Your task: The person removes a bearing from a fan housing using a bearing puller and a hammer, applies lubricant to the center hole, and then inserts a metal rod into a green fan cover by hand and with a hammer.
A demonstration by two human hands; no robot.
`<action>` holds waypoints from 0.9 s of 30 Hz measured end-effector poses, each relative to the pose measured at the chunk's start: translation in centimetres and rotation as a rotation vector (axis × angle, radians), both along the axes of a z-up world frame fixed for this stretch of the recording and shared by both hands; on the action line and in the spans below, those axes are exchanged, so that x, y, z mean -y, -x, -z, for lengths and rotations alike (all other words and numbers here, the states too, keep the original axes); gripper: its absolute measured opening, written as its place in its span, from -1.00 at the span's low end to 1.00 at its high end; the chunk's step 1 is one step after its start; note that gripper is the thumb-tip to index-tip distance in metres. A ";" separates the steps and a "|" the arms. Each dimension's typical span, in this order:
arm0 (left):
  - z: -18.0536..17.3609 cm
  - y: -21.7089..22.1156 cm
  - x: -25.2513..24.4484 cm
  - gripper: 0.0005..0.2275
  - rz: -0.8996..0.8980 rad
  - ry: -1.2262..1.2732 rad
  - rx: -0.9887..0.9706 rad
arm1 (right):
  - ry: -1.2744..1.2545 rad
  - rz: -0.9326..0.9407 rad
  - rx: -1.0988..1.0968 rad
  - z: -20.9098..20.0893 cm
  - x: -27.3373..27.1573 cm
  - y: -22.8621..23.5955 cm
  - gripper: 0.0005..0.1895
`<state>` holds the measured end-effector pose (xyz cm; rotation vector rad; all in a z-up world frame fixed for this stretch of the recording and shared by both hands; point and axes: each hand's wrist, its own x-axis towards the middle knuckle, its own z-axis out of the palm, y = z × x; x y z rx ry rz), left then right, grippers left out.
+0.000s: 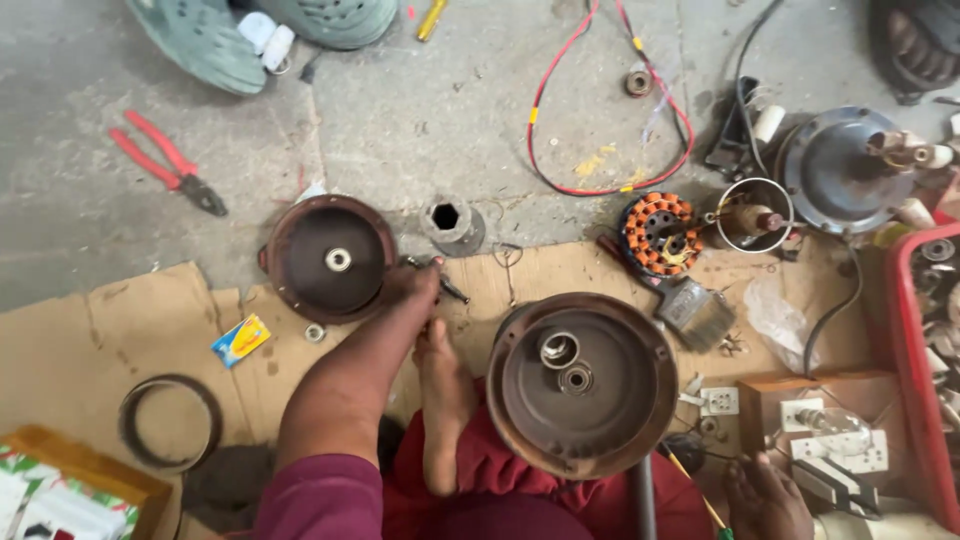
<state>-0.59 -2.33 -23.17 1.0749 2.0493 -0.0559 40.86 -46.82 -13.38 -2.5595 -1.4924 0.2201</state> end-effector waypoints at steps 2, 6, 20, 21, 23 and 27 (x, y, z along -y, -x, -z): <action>0.8 0.2 0.2 -0.50 -0.047 0.006 -0.007 | -0.014 0.002 -0.011 -0.2 2.1 -0.2 -0.66; 0.2 0.3 0.6 -0.58 -0.125 -0.104 0.053 | -0.499 0.686 -0.975 -0.6 1.3 -0.7 -0.80; -31.2 4.3 11.0 -0.82 0.336 -0.587 1.100 | -0.631 -0.384 -1.447 -16.5 -19.5 17.3 -0.47; -32.5 3.5 12.3 -0.82 0.342 -0.588 1.162 | -0.673 -0.512 -1.345 -17.4 -20.4 19.2 -0.40; -34.8 1.6 14.9 -0.82 0.365 -0.618 1.313 | -0.763 -0.614 -1.267 -18.8 -21.7 21.2 -0.35; -37.4 -0.3 16.9 -0.80 0.557 -0.956 1.173 | -0.824 -0.464 -1.414 -18.9 -20.5 22.3 -0.44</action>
